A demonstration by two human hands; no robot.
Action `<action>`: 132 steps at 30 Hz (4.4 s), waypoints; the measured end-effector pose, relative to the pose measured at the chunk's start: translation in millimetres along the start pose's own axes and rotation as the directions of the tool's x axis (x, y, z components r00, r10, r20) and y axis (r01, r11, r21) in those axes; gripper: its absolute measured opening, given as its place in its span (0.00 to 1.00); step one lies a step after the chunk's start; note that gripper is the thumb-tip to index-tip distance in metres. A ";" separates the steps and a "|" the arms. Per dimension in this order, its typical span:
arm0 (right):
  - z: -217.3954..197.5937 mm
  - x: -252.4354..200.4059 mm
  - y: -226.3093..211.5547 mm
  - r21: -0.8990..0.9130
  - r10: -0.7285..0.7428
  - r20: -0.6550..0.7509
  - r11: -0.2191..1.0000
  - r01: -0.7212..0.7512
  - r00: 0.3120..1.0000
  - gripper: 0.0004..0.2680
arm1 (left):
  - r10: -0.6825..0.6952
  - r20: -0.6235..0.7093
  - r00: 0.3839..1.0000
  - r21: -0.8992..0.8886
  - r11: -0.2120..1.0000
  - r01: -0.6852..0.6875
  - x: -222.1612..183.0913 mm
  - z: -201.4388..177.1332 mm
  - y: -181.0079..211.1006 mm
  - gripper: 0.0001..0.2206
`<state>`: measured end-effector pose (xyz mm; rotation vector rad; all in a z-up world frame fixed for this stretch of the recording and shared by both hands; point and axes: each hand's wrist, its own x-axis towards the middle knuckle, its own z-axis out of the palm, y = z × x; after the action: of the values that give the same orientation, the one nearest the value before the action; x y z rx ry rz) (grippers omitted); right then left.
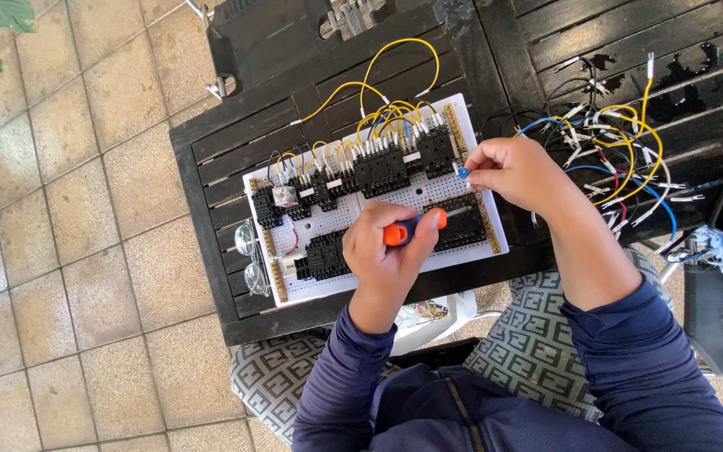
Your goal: Tightening screws on various electrical components and terminal blocks on a control panel using a manual screwdriver.
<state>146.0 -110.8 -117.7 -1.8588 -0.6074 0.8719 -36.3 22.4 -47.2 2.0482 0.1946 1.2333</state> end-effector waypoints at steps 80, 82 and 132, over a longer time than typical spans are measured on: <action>0.1 -9.4 0.7 -0.223 -0.034 -0.005 0.974 0.032 0.999 0.08 | 0.143 0.425 0.894 0.062 0.981 -0.186 36.7 24.3 34.3 0.24; -0.9 -14.9 -9.2 -0.203 0.002 -0.010 0.979 -0.004 1.000 0.08 | 0.161 0.445 0.881 0.041 0.979 -0.200 37.1 21.9 39.9 0.24; 13.7 -5.9 23.7 -0.328 -0.123 -0.113 0.941 0.080 0.986 0.07 | 0.227 0.259 0.939 0.158 0.949 -0.273 -1.3 20.8 45.3 0.17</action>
<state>132.5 -117.3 -141.3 -2.1375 -0.7924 0.6006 -30.2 -21.5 -24.4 2.4286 -0.0677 1.1392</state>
